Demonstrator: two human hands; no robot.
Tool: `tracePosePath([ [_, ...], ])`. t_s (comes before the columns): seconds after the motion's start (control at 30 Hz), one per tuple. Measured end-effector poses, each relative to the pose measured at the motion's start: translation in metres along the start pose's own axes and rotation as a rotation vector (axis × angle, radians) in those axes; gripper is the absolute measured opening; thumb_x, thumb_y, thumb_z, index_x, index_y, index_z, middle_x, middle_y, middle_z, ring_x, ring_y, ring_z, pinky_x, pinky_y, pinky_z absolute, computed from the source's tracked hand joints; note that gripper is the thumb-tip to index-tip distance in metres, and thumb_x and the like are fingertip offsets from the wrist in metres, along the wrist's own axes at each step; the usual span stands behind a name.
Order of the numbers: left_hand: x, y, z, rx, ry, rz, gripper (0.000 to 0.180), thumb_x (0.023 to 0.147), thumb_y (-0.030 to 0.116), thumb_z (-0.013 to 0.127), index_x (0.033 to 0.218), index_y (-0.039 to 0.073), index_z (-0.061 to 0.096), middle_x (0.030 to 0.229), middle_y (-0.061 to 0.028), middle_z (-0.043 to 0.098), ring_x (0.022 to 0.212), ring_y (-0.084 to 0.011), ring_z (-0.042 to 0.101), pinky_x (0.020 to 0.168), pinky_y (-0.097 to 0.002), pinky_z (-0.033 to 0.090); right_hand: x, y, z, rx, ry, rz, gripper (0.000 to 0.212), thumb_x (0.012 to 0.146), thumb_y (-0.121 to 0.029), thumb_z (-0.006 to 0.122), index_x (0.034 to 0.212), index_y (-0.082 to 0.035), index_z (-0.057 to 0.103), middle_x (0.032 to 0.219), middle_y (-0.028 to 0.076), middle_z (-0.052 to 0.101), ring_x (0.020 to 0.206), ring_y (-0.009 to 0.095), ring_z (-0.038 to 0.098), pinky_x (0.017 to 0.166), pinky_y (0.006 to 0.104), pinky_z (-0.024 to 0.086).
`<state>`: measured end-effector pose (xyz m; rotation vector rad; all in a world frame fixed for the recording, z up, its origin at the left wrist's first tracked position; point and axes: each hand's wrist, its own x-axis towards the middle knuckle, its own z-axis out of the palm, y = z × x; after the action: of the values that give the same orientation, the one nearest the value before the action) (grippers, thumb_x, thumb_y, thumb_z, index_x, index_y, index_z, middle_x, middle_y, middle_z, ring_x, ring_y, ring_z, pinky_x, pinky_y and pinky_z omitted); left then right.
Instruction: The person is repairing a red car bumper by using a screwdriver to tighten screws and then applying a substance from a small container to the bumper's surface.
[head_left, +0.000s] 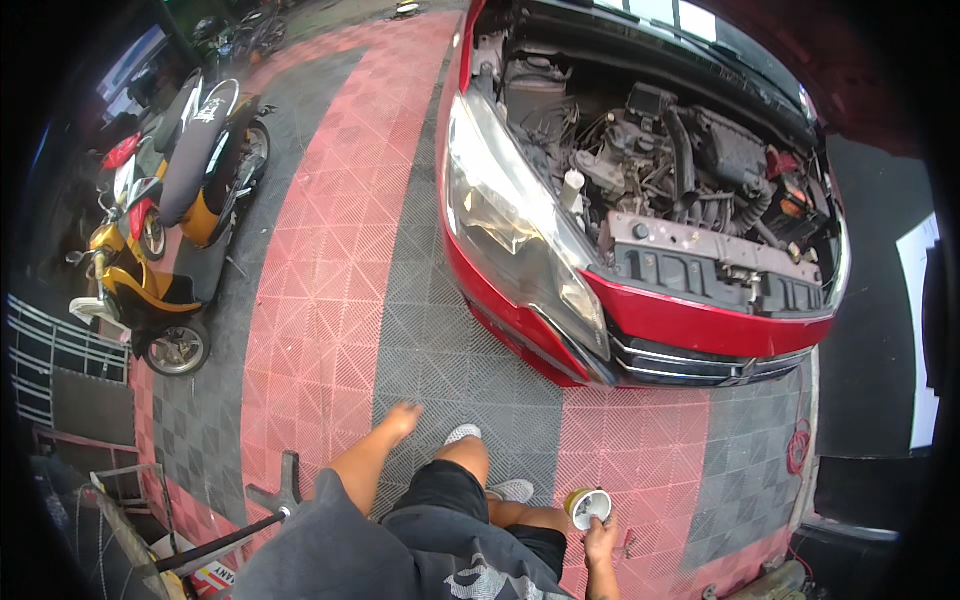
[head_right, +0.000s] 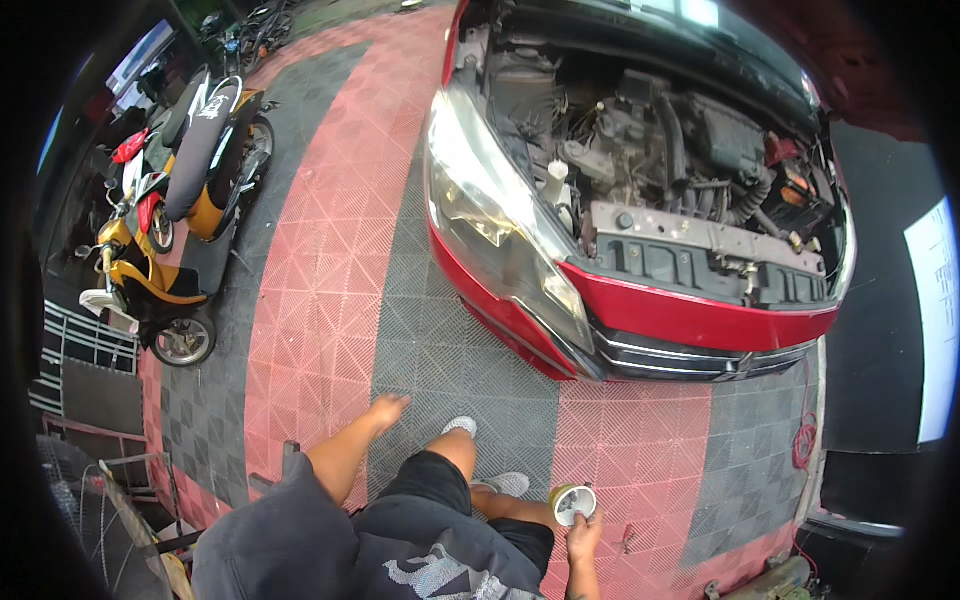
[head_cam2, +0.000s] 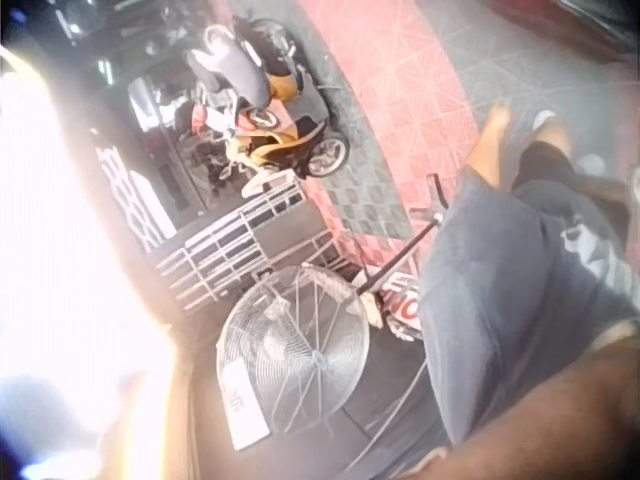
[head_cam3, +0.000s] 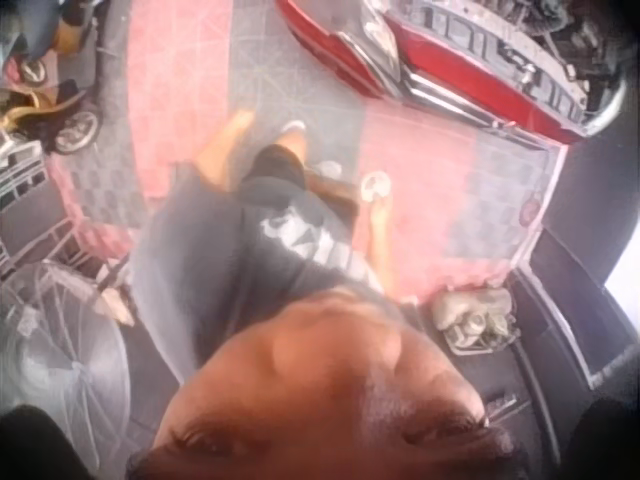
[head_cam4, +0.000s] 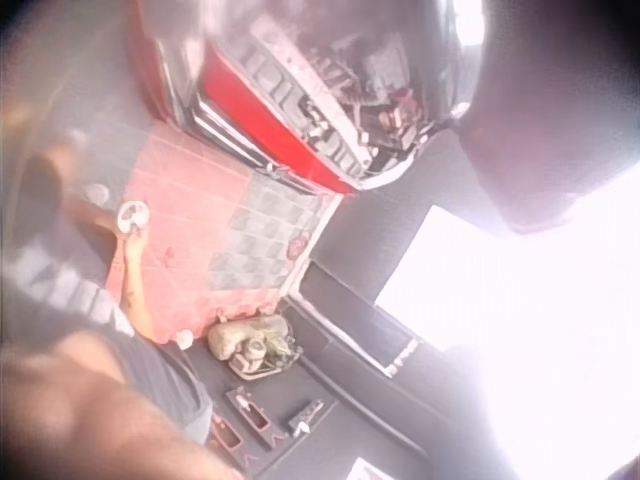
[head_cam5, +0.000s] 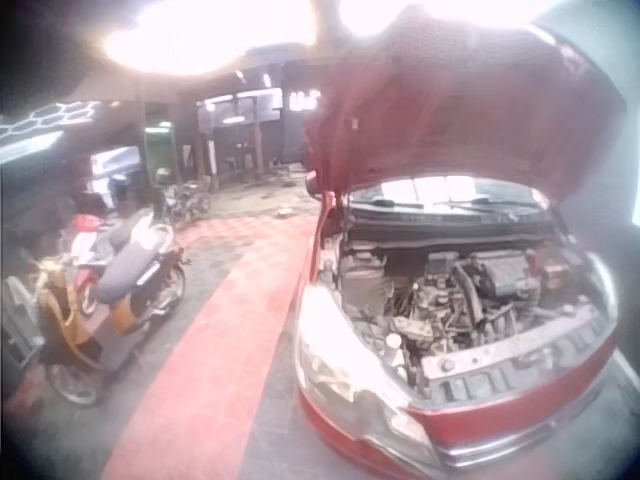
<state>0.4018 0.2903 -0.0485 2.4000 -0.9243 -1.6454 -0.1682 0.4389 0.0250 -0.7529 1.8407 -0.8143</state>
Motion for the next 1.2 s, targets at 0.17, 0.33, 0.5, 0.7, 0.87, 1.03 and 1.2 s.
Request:
tracePosePath([
  [0.17,-0.137,-0.096,-0.078,0.378,0.054,-0.316,0.061,0.102,0.040,0.063,0.137,-0.009,0.067,0.145,-0.0327,0.064,0.137,-0.0447,0.062,0.115,-0.0475,0.049,-0.048,-0.034,-0.074,-0.122,0.178,-0.040,0.036,0.093,0.004,0.057,0.128,0.005,0.058,0.113,0.016,0.070,0.106,0.026,0.068,0.098,0.0358,0.052],
  [0.33,-0.111,-0.198,-0.133,0.341,0.233,-0.081,0.056,0.100,0.042,0.065,0.134,-0.002,0.072,0.140,-0.0302,0.068,0.134,-0.0418,0.065,0.113,-0.0463,0.051,-0.084,-0.058,-0.082,-0.103,0.120,0.156,0.037,0.097,0.000,0.054,0.134,0.002,0.055,0.104,0.014,0.068,0.076,0.022,0.066,0.055,0.0359,0.055],
  [0.5,-0.113,-0.067,-0.215,0.180,0.264,-0.095,0.048,0.103,0.042,0.063,0.135,0.008,0.075,0.139,-0.0240,0.071,0.132,-0.0409,0.066,0.114,-0.0468,0.050,-0.097,-0.065,-0.024,-0.277,0.129,0.082,0.050,0.091,0.002,0.058,0.142,0.001,0.058,0.107,0.014,0.072,0.083,0.022,0.068,0.071,0.0349,0.057],
  [0.7,-0.006,-0.077,-0.363,0.142,0.128,-0.091,0.051,0.103,0.045,0.065,0.136,0.008,0.074,0.139,-0.0244,0.071,0.133,-0.0373,0.066,0.114,-0.0447,0.050,-0.108,-0.105,0.115,-0.448,0.113,0.171,0.045,0.094,0.000,0.062,0.138,0.003,0.066,0.117,0.014,0.077,0.091,0.018,0.071,0.077,0.0337,0.057],
  [0.87,0.112,-0.125,-0.512,-0.177,0.313,-0.202,0.050,0.103,0.039,0.066,0.141,0.005,0.070,0.129,-0.0236,0.076,0.122,-0.0368,0.072,0.108,-0.0439,0.053,-0.135,-0.212,0.269,-0.391,0.062,0.323,0.043,0.094,0.000,0.062,0.136,0.003,0.067,0.117,0.014,0.077,0.092,0.017,0.071,0.078,0.0336,0.057],
  [1.03,0.148,-0.104,-0.619,-0.321,0.405,-0.138,0.045,0.101,0.036,0.068,0.131,0.002,0.075,0.124,-0.0237,0.078,0.118,-0.0364,0.074,0.105,-0.0431,0.054,-0.138,-0.300,0.385,-0.344,0.042,0.366,0.040,0.095,-0.001,0.063,0.135,0.004,0.068,0.116,0.013,0.077,0.092,0.017,0.071,0.078,0.0334,0.057],
  [1.2,0.203,-0.143,-0.628,-0.379,0.390,-0.313,0.042,0.098,0.033,0.069,0.123,0.000,0.078,0.117,-0.0238,0.079,0.112,-0.0374,0.077,0.102,-0.0434,0.057,-0.117,-0.339,0.448,-0.314,0.005,0.386,0.038,0.096,-0.001,0.063,0.133,0.004,0.069,0.116,0.013,0.077,0.093,0.017,0.071,0.079,0.0333,0.057],
])
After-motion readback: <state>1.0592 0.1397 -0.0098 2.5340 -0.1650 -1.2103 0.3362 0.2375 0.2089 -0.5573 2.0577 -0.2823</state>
